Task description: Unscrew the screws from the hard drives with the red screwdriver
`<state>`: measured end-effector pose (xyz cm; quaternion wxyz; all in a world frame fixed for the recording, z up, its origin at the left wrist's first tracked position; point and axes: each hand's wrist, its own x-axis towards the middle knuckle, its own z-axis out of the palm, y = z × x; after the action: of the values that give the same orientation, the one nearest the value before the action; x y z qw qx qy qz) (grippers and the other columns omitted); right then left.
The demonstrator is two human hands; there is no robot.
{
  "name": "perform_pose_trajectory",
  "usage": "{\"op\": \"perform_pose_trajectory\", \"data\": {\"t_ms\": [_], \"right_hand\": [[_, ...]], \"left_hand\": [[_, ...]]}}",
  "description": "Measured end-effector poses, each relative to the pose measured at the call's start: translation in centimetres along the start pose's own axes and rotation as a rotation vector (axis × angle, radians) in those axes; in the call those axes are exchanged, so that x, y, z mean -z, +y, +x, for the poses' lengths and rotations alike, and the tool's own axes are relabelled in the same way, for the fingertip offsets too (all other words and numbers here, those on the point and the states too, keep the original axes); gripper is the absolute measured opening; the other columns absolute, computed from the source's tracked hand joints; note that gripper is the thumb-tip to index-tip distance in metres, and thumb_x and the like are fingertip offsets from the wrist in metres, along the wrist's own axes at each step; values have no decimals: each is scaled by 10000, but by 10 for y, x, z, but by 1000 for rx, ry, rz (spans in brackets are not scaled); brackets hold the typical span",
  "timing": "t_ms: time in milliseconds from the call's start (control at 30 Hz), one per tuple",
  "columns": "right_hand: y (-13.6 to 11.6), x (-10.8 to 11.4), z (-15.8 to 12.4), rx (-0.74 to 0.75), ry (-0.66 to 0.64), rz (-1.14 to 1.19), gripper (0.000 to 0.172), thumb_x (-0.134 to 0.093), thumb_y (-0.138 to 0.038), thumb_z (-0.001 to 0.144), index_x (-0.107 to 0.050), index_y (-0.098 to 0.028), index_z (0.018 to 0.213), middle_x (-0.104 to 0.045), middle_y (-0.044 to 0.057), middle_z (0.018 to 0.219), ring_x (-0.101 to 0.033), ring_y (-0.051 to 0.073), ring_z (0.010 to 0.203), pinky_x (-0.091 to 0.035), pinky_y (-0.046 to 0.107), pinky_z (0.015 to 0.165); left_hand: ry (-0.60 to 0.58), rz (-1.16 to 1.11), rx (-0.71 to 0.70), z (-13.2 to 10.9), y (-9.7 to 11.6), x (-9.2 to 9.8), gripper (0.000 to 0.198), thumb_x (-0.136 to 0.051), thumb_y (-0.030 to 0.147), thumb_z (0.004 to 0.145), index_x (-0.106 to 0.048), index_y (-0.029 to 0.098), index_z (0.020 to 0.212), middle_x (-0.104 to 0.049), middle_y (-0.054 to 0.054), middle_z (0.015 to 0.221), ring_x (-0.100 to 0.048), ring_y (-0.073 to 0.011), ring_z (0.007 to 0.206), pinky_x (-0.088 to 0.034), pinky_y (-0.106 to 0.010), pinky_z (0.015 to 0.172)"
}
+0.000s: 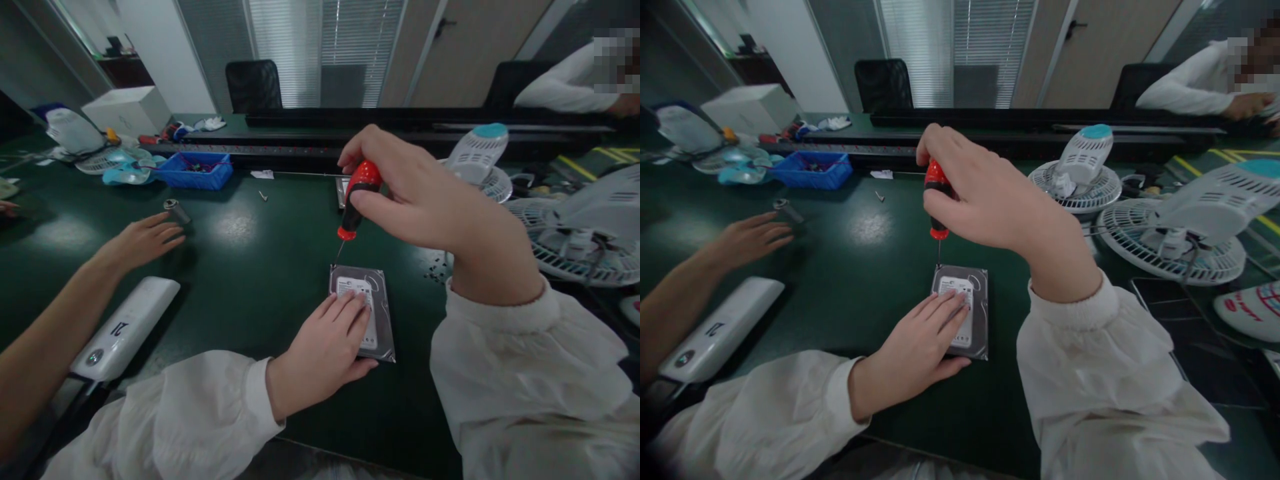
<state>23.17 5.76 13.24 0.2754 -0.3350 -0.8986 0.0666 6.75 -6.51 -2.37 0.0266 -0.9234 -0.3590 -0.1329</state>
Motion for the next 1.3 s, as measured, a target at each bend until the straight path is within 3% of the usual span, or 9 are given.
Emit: {"op": "perform_pose_trajectory", "data": {"t_ms": [233,433,533,667,867,967,1100,1200,1300], "right_hand": [[0,-2,2,-20,7,-61,309,-575,-518,989,-593,-236,1114,-617,46,849,-578,231,779,-414,371,730],[2,0,0,31,-4,-17,258,-560,-342,955,-563,-229,1187,-670,79,1084,-603,238,907,-434,377,789],[0,1,1,39,-40,8,218,-569,-313,942,-584,-230,1143,-667,32,956,-587,189,777,-411,345,737],[2,0,2,-6,-6,-66,247,-598,-441,971,-594,-218,1078,-618,5,783,-529,172,658,-358,332,669],[8,0,0,59,5,-22,303,-606,-279,902,-523,-215,1187,-664,71,1063,-594,202,824,-415,336,715],[6,0,0,70,-49,34,284,-593,-242,897,-523,-221,1171,-641,9,897,-547,159,691,-386,313,661],[2,0,2,-12,-13,-70,258,-619,-427,954,-573,-208,1082,-575,-18,723,-502,160,616,-335,320,640],[4,1,1,-56,-4,-88,348,-605,-488,964,-555,-200,1155,-620,13,796,-535,184,656,-352,331,648],[7,1,-1,7,-13,-33,336,-596,-354,939,-510,-201,1225,-668,68,1012,-588,203,781,-409,350,708]], "left_hand": [[15,12,2,0,0,0,723,-607,593,1010,-560,45,1480,-592,-193,1555,-537,-320,1466,-409,-439,1234],[18,3,4,-1,1,-1,715,-592,595,1016,-558,52,1480,-593,-194,1553,-531,-320,1473,-418,-439,1225],[24,-4,7,0,0,-2,727,-605,598,1006,-552,54,1487,-597,-190,1549,-537,-321,1466,-425,-444,1222],[28,-6,9,1,0,-2,739,-634,603,987,-563,53,1476,-602,-184,1546,-553,-322,1446,-442,-449,1212],[31,-12,8,1,1,0,719,-645,597,984,-579,64,1462,-603,-174,1549,-563,-313,1437,-444,-441,1215],[43,-10,10,1,1,0,727,-653,600,977,-578,66,1464,-607,-175,1544,-572,-322,1426,-454,-445,1207],[46,-18,13,0,2,-1,736,-649,604,980,-566,65,1474,-601,-173,1549,-561,-322,1438,-448,-449,1214],[36,-25,20,0,2,-2,736,-637,607,986,-555,73,1486,-598,-174,1552,-553,-321,1447,-442,-448,1218],[32,-20,25,-1,2,-2,742,-627,613,990,-548,73,1493,-588,-178,1561,-542,-317,1458,-434,-442,1223]]}}
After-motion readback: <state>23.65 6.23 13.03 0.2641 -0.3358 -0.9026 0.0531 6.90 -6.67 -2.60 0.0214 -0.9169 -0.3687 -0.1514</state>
